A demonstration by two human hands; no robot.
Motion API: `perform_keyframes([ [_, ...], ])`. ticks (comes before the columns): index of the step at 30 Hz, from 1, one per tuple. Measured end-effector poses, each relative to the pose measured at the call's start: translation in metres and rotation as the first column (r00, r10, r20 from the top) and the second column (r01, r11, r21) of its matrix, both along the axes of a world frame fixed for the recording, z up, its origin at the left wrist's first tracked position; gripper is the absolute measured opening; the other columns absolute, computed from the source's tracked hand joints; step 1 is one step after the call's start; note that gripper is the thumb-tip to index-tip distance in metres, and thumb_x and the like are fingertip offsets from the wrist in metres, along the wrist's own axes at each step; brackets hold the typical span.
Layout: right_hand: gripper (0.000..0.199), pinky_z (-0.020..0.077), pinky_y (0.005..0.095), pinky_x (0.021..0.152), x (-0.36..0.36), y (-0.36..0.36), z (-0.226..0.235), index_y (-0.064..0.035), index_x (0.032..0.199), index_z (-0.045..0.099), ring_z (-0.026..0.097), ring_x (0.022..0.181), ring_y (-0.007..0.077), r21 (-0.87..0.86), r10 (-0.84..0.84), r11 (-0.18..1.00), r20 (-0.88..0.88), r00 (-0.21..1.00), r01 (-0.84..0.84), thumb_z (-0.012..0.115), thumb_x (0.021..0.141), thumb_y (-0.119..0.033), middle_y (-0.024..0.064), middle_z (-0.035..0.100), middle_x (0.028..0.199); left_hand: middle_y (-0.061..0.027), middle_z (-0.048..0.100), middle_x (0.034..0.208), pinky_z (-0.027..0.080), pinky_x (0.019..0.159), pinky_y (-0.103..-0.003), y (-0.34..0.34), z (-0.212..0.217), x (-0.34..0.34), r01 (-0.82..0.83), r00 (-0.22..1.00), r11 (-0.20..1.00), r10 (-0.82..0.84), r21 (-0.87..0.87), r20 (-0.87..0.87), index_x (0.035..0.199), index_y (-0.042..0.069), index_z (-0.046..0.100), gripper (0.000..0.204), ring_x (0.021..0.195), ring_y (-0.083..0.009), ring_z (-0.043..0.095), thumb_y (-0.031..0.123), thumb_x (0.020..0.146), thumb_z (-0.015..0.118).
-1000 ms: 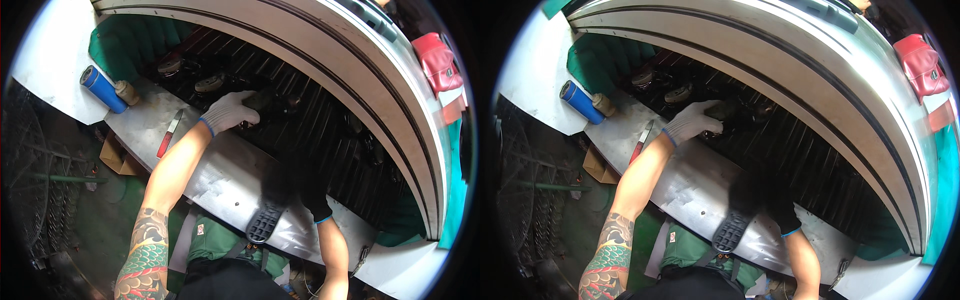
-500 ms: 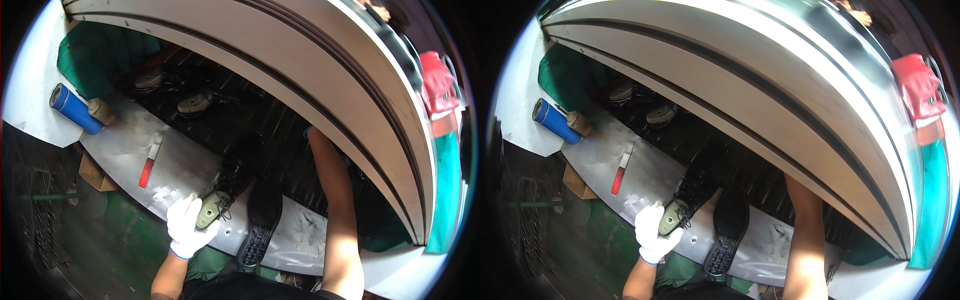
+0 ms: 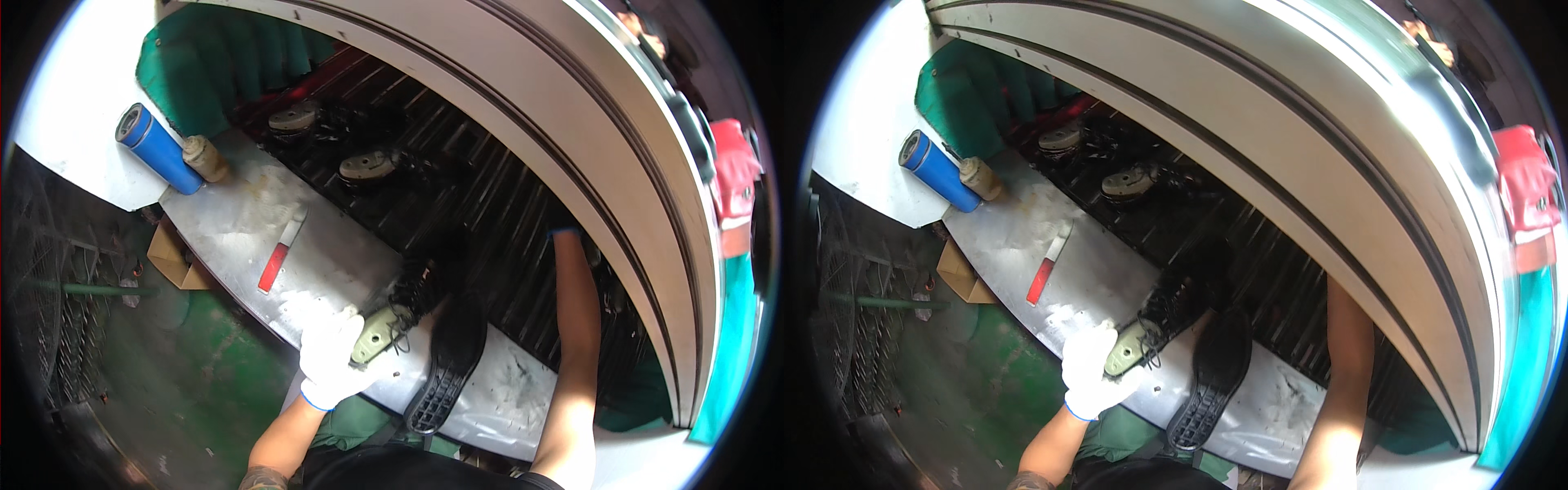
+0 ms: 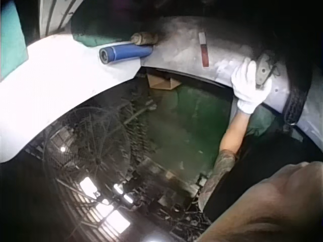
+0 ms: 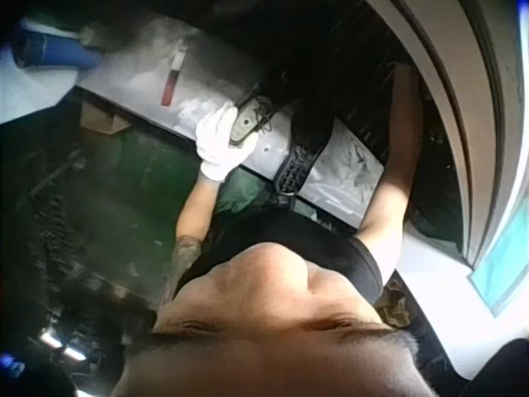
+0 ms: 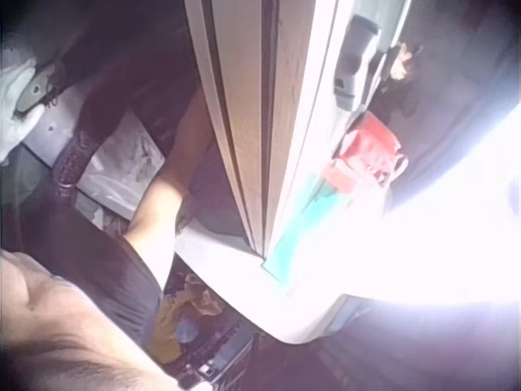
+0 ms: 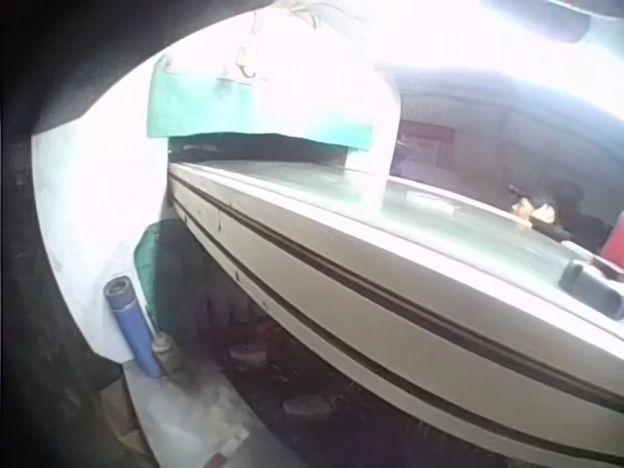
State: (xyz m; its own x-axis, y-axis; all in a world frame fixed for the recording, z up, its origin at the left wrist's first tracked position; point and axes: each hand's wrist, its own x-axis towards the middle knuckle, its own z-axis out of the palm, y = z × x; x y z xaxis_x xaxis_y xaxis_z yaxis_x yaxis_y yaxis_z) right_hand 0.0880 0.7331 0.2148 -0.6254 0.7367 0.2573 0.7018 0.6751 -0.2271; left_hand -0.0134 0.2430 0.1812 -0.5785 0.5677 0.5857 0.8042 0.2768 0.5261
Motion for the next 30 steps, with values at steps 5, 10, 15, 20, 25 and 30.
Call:
perform_keyframes([
  [5, 0.046, 0.0533, 0.0375, 0.096, 0.110, -0.098, -0.004, -0.0007, 0.138, 0.062, 0.069, 0.114, 0.0287, -0.279, 0.022, 0.949, -0.402, 0.915, -0.146, 0.071, 0.097, -0.019, 0.0212, 0.070, 0.126, -0.0225, 0.068, 0.132, 0.050, 0.106, -0.052, -0.006, 0.001, -0.003, 0.051, 0.998, 0.995, -0.047, -0.082, 0.049, 0.138, -0.002, 0.063, 0.079, 0.120, -0.0423, 0.065, 0.034, 0.073, 0.090],
  [10, 0.046, 0.0549, 0.0358, 0.093, 0.270, -0.237, -0.009, -0.0002, 0.137, 0.063, 0.071, 0.110, 0.0270, -0.688, -0.275, 0.714, -0.443, 0.853, -0.127, 0.072, 0.096, -0.019, 0.0210, 0.072, 0.123, -0.0202, 0.063, 0.141, 0.049, 0.110, -0.043, -0.006, 0.018, -0.013, 0.207, 0.895, 0.955, -0.097, -0.214, 0.435, 0.155, -0.003, 0.046, 0.094, 0.129, -0.0318, 0.061, 0.019, 0.074, 0.090],
  [15, 0.039, 0.0547, 0.0265, 0.077, 0.322, -0.315, 0.045, -0.0017, 0.128, 0.068, 0.069, 0.087, 0.0087, -0.915, -0.650, 0.365, -0.120, 0.750, 0.170, 0.074, 0.092, -0.015, 0.0128, 0.074, 0.101, -0.0173, 0.063, 0.139, 0.050, 0.108, -0.035, 0.009, 0.029, -0.023, 0.241, 0.481, 0.964, -0.218, 0.111, 0.849, 0.153, -0.009, 0.045, 0.092, 0.123, -0.0241, 0.063, 0.007, 0.072, 0.086],
  [20, 0.031, 0.0551, 0.0311, 0.073, 0.264, -0.310, 0.056, -0.0021, 0.117, 0.075, 0.074, 0.086, 0.0179, -0.704, -0.398, 0.694, -0.201, 0.895, 0.151, 0.076, 0.093, -0.022, 0.0171, 0.076, 0.096, -0.0182, 0.066, 0.135, 0.057, 0.106, -0.049, -0.013, 0.007, -0.013, -0.153, -0.168, 0.781, -0.624, 0.605, 0.763, 0.152, -0.001, 0.047, 0.081, 0.123, -0.0333, 0.067, 0.013, 0.079, 0.081],
  [25, 0.044, 0.0495, 0.0471, 0.105, 0.150, -0.261, 0.005, -0.0075, 0.137, 0.067, 0.065, 0.120, 0.0380, -0.405, 0.127, 0.897, -0.150, 0.980, -0.178, 0.064, 0.102, -0.035, 0.0223, 0.067, 0.132, -0.0164, 0.039, 0.166, 0.040, 0.110, -0.079, -0.050, -0.002, 0.058, -0.161, -0.571, 0.479, -0.758, 0.863, 0.314, 0.167, 0.015, 0.027, 0.102, 0.149, -0.0481, 0.040, 0.025, 0.084, 0.087],
  [30, 0.040, 0.0488, 0.0501, 0.106, 0.066, -0.230, -0.009, -0.0042, 0.132, 0.066, 0.063, 0.121, 0.0420, -0.507, 0.137, 0.828, -0.230, 0.963, -0.239, 0.061, 0.104, -0.032, 0.0247, 0.065, 0.129, -0.0182, 0.057, 0.148, 0.032, 0.112, -0.079, -0.084, 0.015, 0.072, -0.241, -0.730, 0.631, -0.618, 0.738, 0.290, 0.149, -0.001, 0.055, 0.080, 0.134, -0.0464, 0.052, 0.062, 0.100, 0.056],
])
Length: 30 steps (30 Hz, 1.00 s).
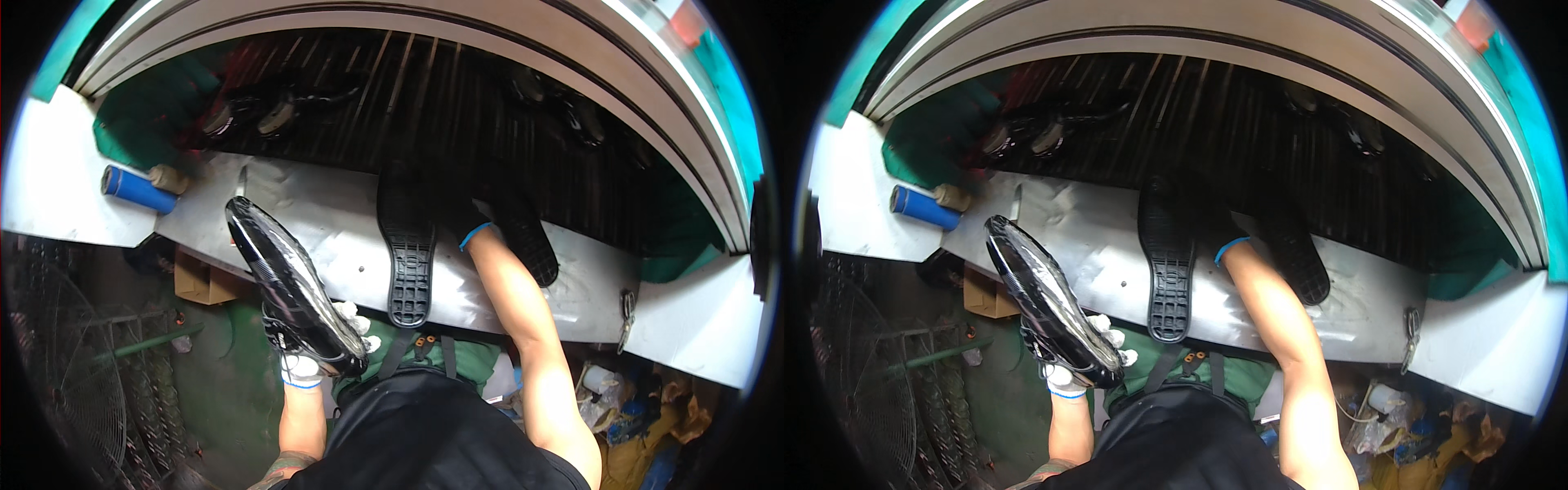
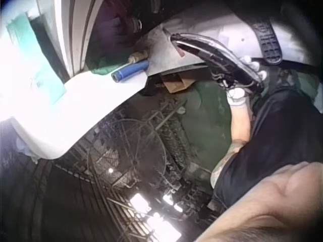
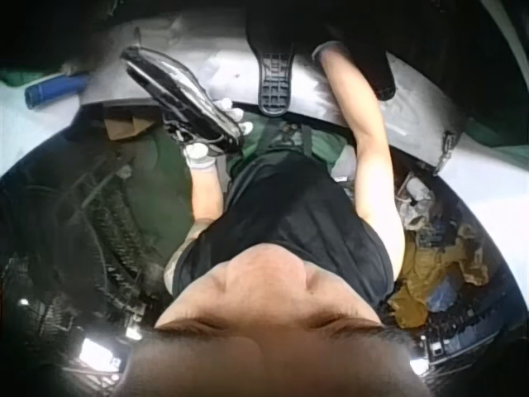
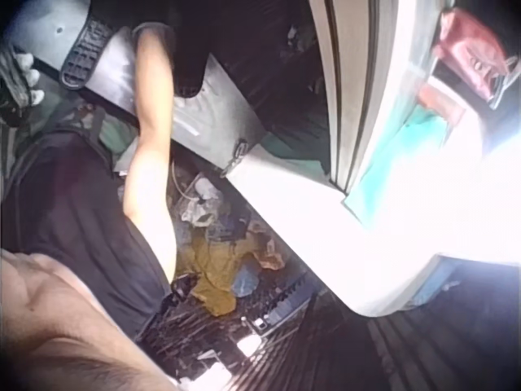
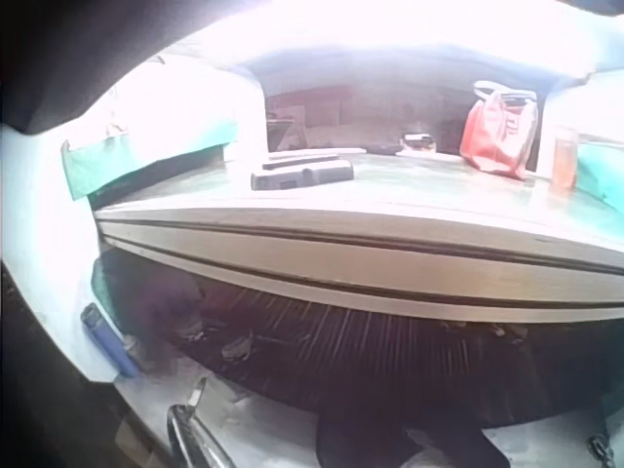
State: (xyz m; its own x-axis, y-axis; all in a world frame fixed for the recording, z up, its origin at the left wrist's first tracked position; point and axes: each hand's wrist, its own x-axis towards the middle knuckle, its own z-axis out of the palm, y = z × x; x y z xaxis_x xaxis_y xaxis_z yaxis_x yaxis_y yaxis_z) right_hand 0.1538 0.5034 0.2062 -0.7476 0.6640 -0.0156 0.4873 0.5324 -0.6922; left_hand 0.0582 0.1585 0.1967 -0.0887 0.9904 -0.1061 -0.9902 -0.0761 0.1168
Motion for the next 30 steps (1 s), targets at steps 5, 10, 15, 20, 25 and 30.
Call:
perform_keyframes([
  [5, 0.042, 0.0523, 0.0388, 0.100, -0.011, -0.033, 0.034, 0.0004, 0.129, 0.066, 0.067, 0.110, 0.0245, -0.582, -0.176, 0.794, -0.496, 0.850, -0.175, 0.058, 0.108, -0.034, 0.0142, 0.070, 0.122, -0.0110, 0.063, 0.118, 0.044, 0.110, -0.055, 0.001, 0.044, 0.012, -0.176, 0.980, 0.971, 0.156, -0.163, -0.127, 0.127, 0.003, 0.065, 0.045, 0.116, -0.0304, 0.059, 0.037, 0.097, 0.068],
  [10, 0.038, 0.0532, 0.0307, 0.091, 0.017, -0.057, 0.089, 0.0018, 0.123, 0.071, 0.064, 0.099, 0.0104, -0.842, -0.257, 0.496, -0.373, 0.891, -0.210, 0.058, 0.110, -0.032, 0.0051, 0.073, 0.110, -0.0094, 0.062, 0.131, 0.048, 0.107, -0.049, -0.028, 0.037, 0.020, -0.486, 0.377, 0.829, -0.087, -0.277, -0.922, 0.135, 0.007, 0.059, 0.049, 0.119, -0.0306, 0.063, 0.026, 0.093, 0.074],
  [15, 0.038, 0.0546, 0.0292, 0.087, 0.042, -0.057, 0.076, 0.0031, 0.115, 0.075, 0.067, 0.095, 0.0110, -0.850, -0.492, 0.438, -0.499, 0.714, -0.293, 0.063, 0.108, -0.032, 0.0055, 0.075, 0.106, -0.0160, 0.061, 0.143, 0.055, 0.104, -0.039, -0.014, 0.042, 0.036, -0.585, -0.098, 0.808, 0.006, 0.063, -0.995, 0.160, 0.000, 0.028, 0.110, 0.121, -0.0265, 0.067, 0.014, 0.073, 0.094],
  [20, 0.059, 0.0507, 0.0339, 0.108, 0.061, -0.048, 0.075, 0.0017, 0.145, 0.054, 0.062, 0.126, 0.0197, -0.715, -0.355, 0.539, -0.672, 0.650, -0.445, 0.079, 0.097, -0.022, 0.0122, 0.065, 0.138, -0.0151, 0.067, 0.130, 0.058, 0.092, -0.034, 0.000, 0.052, 0.043, -0.516, -0.159, 0.856, -0.136, -0.035, -0.978, 0.156, -0.002, 0.033, 0.101, 0.110, -0.0219, 0.070, 0.007, 0.074, 0.092],
  [25, 0.093, 0.0436, 0.0416, 0.119, 0.063, -0.054, 0.073, -0.0053, 0.155, 0.045, 0.054, 0.140, 0.0265, -0.408, -0.098, 0.660, -0.879, 0.467, -0.631, 0.094, 0.076, -0.008, 0.0162, 0.054, 0.153, -0.0094, 0.071, 0.103, 0.057, 0.080, -0.031, 0.019, 0.065, 0.046, -0.501, -0.428, 0.865, -0.275, -0.028, -0.861, 0.133, -0.001, 0.051, 0.067, 0.088, -0.0189, 0.068, 0.001, 0.075, 0.084],
  [30, 0.098, 0.0506, 0.0552, 0.112, 0.067, -0.054, 0.067, -0.0167, 0.149, 0.051, 0.056, 0.138, 0.0426, -0.299, 0.053, 0.707, -0.881, 0.470, -0.641, 0.100, 0.065, -0.007, 0.0262, 0.054, 0.152, -0.0129, 0.072, 0.109, 0.057, 0.087, -0.034, 0.041, 0.077, 0.048, -0.478, -0.491, 0.869, -0.144, 0.127, -0.859, 0.131, -0.003, 0.059, 0.063, 0.093, -0.0232, 0.070, 0.006, 0.074, 0.085],
])
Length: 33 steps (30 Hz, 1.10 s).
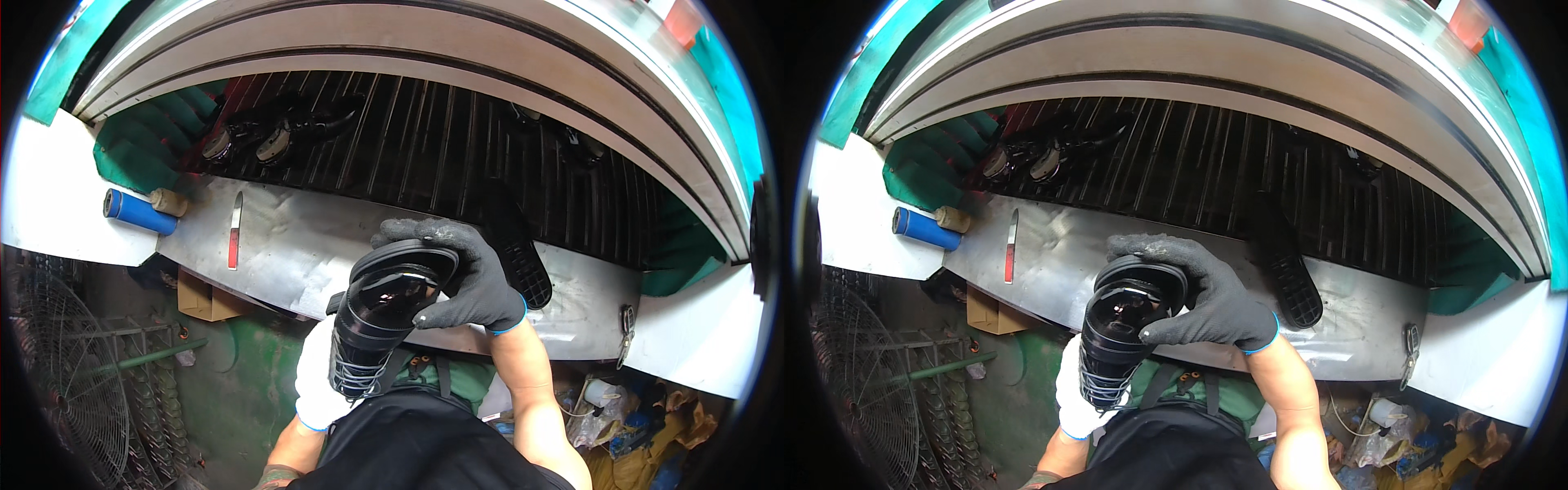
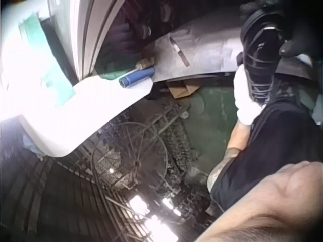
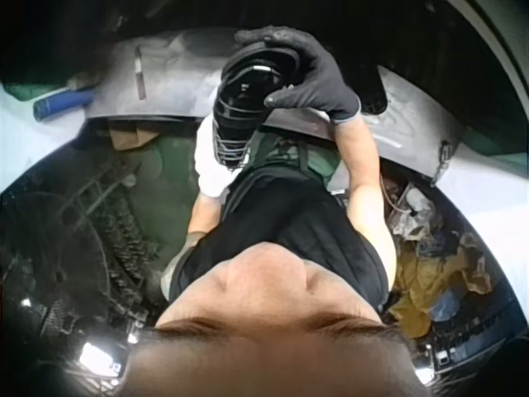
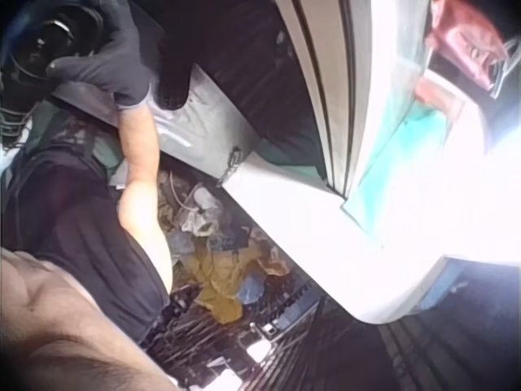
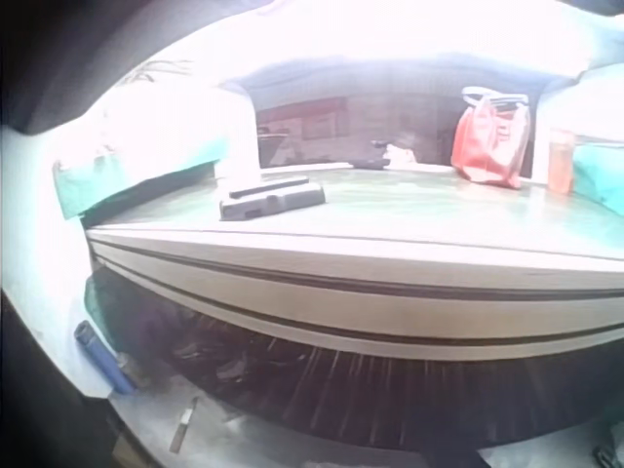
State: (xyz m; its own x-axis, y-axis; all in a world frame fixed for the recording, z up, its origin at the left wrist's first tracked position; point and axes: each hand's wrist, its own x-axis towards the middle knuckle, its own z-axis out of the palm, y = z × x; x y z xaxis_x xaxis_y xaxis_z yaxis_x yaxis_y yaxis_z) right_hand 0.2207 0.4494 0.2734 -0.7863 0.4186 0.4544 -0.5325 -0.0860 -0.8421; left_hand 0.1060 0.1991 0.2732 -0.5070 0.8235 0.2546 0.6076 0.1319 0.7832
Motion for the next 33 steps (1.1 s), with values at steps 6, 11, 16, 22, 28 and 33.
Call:
perform_keyframes([
  [6, 0.094, 0.0518, 0.0525, 0.111, 0.000, 0.004, 0.008, -0.0146, 0.149, 0.054, 0.060, 0.135, 0.0426, 0.039, 0.012, 0.999, 0.026, 1.000, -0.013, 0.099, 0.068, -0.008, 0.0279, 0.057, 0.149, -0.0166, 0.071, 0.120, 0.055, 0.094, -0.037, 0.007, 0.004, 0.000, 0.011, 1.000, 1.000, -0.011, 0.018, -0.017, 0.137, -0.006, 0.057, 0.071, 0.104, -0.0261, 0.071, 0.009, 0.074, 0.086],
  [11, 0.089, 0.0475, 0.0447, 0.115, 0.001, 0.000, 0.011, -0.0067, 0.150, 0.053, 0.057, 0.138, 0.0311, 0.017, 0.033, 0.999, 0.055, 0.998, -0.034, 0.097, 0.072, -0.009, 0.0206, 0.055, 0.154, -0.0166, 0.071, 0.120, 0.055, 0.094, -0.037, 0.002, 0.001, -0.004, 0.011, 0.999, 1.000, -0.010, 0.030, -0.052, 0.136, -0.006, 0.058, 0.069, 0.103, -0.0263, 0.071, 0.008, 0.074, 0.086],
  [16, 0.090, 0.0515, 0.0525, 0.111, -0.002, 0.004, 0.015, -0.0139, 0.149, 0.055, 0.060, 0.134, 0.0426, 0.117, 0.023, 0.993, 0.047, 0.999, -0.028, 0.098, 0.070, -0.007, 0.0296, 0.056, 0.149, -0.0166, 0.072, 0.118, 0.055, 0.093, -0.036, -0.001, -0.003, -0.005, -0.002, 0.998, 0.999, 0.005, 0.047, -0.062, 0.135, -0.007, 0.059, 0.068, 0.101, -0.0263, 0.071, 0.005, 0.073, 0.086],
  [22, 0.090, 0.0511, 0.0543, 0.111, -0.001, 0.000, 0.014, -0.0085, 0.146, 0.056, 0.060, 0.134, 0.0442, 0.079, 0.021, 0.997, 0.095, 0.995, -0.029, 0.099, 0.067, -0.008, 0.0300, 0.058, 0.147, -0.0165, 0.072, 0.117, 0.056, 0.092, -0.035, -0.002, -0.002, -0.003, -0.027, 0.995, 0.999, 0.029, 0.025, -0.099, 0.134, -0.007, 0.059, 0.068, 0.100, -0.0251, 0.072, 0.005, 0.074, 0.087],
  [28, 0.089, 0.0508, 0.0548, 0.111, -0.002, 0.000, 0.015, -0.0072, 0.145, 0.057, 0.059, 0.135, 0.0445, 0.087, 0.011, 0.996, 0.064, 0.998, -0.017, 0.099, 0.067, -0.007, 0.0303, 0.057, 0.148, -0.0157, 0.072, 0.117, 0.056, 0.092, -0.035, 0.006, 0.008, -0.005, 0.015, 1.000, 1.000, -0.015, 0.017, 0.015, 0.136, -0.006, 0.057, 0.069, 0.101, -0.0236, 0.071, 0.006, 0.075, 0.087],
  [33, 0.091, 0.0499, 0.0540, 0.112, -0.004, 0.000, 0.018, -0.0073, 0.148, 0.055, 0.058, 0.136, 0.0438, 0.072, 0.030, 0.997, 0.077, 0.997, -0.036, 0.098, 0.067, -0.006, 0.0305, 0.056, 0.149, -0.0156, 0.071, 0.120, 0.056, 0.092, -0.035, -0.005, 0.000, -0.006, 0.012, 0.999, 1.000, -0.013, -0.017, -0.051, 0.140, -0.006, 0.054, 0.074, 0.101, -0.0226, 0.071, 0.005, 0.075, 0.086],
])
